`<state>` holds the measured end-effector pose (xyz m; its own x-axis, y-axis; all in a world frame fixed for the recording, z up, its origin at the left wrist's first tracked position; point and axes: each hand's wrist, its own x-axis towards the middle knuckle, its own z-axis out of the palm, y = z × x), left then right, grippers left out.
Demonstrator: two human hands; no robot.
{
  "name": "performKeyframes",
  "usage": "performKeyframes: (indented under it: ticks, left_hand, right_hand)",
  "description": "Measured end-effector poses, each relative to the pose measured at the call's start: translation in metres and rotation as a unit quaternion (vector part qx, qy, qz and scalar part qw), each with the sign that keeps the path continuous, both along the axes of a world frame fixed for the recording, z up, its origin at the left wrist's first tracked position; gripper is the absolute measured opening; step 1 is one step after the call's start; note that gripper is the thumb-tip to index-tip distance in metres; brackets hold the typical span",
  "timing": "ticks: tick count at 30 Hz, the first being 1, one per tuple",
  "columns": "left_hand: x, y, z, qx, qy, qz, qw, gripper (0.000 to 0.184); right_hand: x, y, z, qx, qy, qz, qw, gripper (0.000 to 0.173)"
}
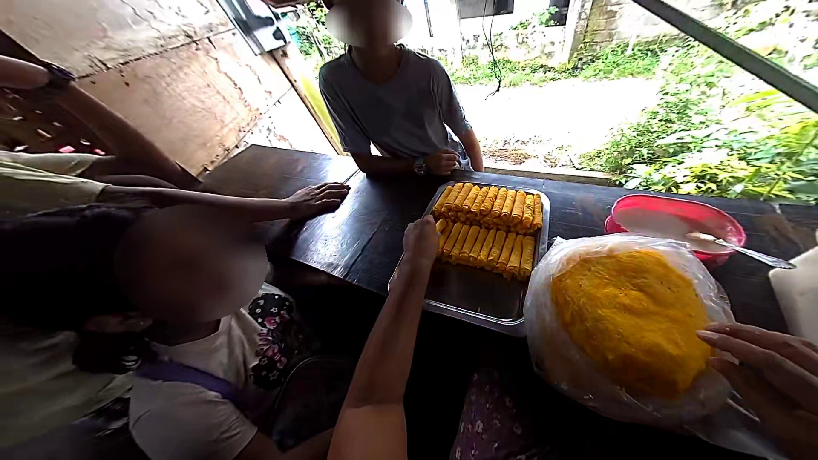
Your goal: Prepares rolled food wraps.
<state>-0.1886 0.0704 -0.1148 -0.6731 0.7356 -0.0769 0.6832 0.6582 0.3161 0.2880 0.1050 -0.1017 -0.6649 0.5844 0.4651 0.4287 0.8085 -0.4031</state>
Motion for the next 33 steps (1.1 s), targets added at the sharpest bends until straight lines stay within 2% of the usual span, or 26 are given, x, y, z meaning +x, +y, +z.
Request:
performKeyframes:
  ticks: [4,8,11,13,15,18,20,23,25,28,31,33]
  left_hand:
    - [0.012,0.013,-0.009,-0.063,0.062,0.005,0.996,0.023]
    - [0.007,0.006,-0.017,-0.047,0.098,-0.018,0.994,0.022]
    - [0.027,-0.01,-0.005,0.085,0.105,-0.116,0.984,0.036]
    - [0.06,-0.023,0.009,0.194,0.085,-0.234,0.949,0.036]
    - [0.103,-0.037,0.013,0.279,0.051,-0.363,0.888,0.027]
    - [0.16,-0.048,0.0,0.305,0.004,-0.539,0.785,0.021]
    - [0.184,-0.049,-0.005,0.291,0.026,-0.601,0.744,0.02]
    - [0.201,-0.044,-0.016,0.312,0.082,-0.636,0.701,0.02]
    - [0.202,-0.041,-0.018,0.321,0.081,-0.639,0.694,0.019]
    - [0.201,-0.039,-0.015,0.314,0.046,-0.636,0.704,0.018]
    - [0.208,-0.035,-0.006,0.297,0.026,-0.622,0.724,0.036]
    - [0.217,-0.028,0.005,0.295,0.019,-0.607,0.738,0.035]
  right_hand:
    - [0.008,-0.006,0.004,0.009,-0.017,-0.001,1.0,0.024]
    - [0.017,-0.013,-0.01,0.042,0.037,-0.029,0.998,0.024]
    - [0.01,-0.025,-0.019,0.055,0.081,-0.056,0.994,0.023]
    - [0.0,-0.034,-0.028,0.054,0.096,-0.05,0.993,0.022]
    - [-0.01,-0.04,-0.04,0.065,0.091,-0.039,0.993,0.024]
    - [-0.02,-0.042,-0.053,0.1,0.021,-0.028,0.994,0.031]
    - [-0.024,-0.042,-0.061,0.13,0.002,-0.034,0.991,0.029]
    - [-0.022,-0.039,-0.068,0.143,0.043,-0.027,0.988,0.022]
    - [-0.018,-0.037,-0.067,0.118,0.083,-0.003,0.99,0.023]
    - [-0.013,-0.035,-0.062,0.086,0.093,0.027,0.992,0.027]
    - [-0.017,-0.032,-0.052,0.086,0.09,0.013,0.992,0.026]
    - [-0.027,-0.027,-0.034,0.088,0.092,-0.012,0.992,0.027]
